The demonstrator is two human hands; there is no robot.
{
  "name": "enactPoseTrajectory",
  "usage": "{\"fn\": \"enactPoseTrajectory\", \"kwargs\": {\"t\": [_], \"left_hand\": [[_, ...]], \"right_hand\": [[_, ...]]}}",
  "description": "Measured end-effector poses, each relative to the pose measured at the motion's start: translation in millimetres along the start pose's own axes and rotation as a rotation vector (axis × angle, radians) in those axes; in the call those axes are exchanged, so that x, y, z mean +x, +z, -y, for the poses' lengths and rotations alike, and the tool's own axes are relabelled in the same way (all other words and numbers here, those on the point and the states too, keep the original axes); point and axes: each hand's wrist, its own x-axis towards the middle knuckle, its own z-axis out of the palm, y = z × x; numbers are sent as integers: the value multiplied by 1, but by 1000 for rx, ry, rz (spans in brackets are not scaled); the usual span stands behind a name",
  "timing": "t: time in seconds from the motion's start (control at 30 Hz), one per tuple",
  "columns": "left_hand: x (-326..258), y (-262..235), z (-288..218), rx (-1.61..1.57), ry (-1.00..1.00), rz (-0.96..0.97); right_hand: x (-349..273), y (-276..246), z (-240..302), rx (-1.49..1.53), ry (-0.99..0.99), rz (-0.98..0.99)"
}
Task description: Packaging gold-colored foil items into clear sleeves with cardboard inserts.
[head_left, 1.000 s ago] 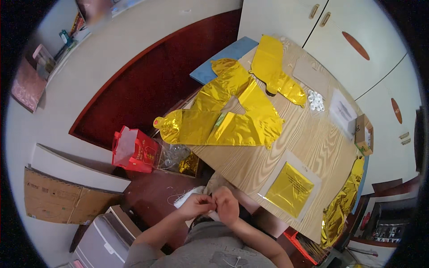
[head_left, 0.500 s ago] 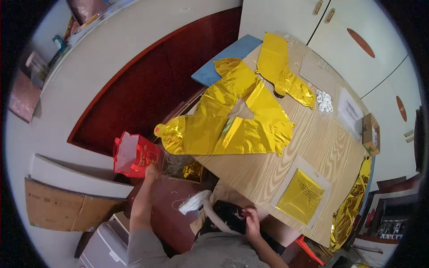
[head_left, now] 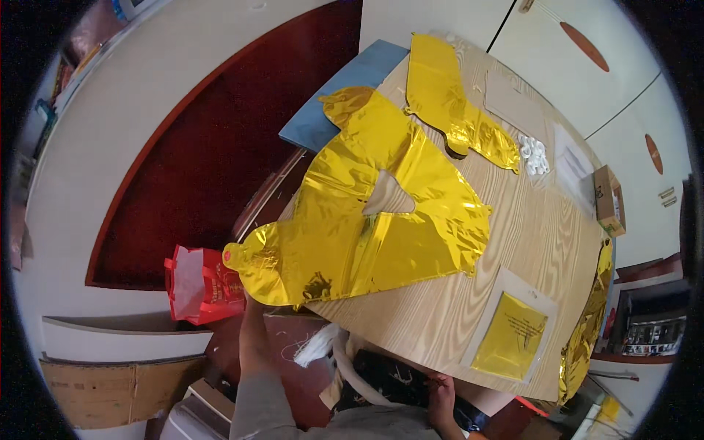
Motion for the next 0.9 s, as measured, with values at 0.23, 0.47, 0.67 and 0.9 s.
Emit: {"fn": "enactPoseTrajectory", "kwargs": {"t": [0.23,0.47,0.67,0.9], "left_hand": [[8,24,31,-867,-12,-117],[-31,16,72,-2101,193,107],[-57,-23,46,-2044,102,155],[-53,-54,72,-1672,451,145]], "right_hand": [[-15,-19,18,-164,1,171],[-21,-47,152,-574,-475,736],[53,-128,222,-884,-560,-114],[130,-155,229,-1262,-856,37]]}}
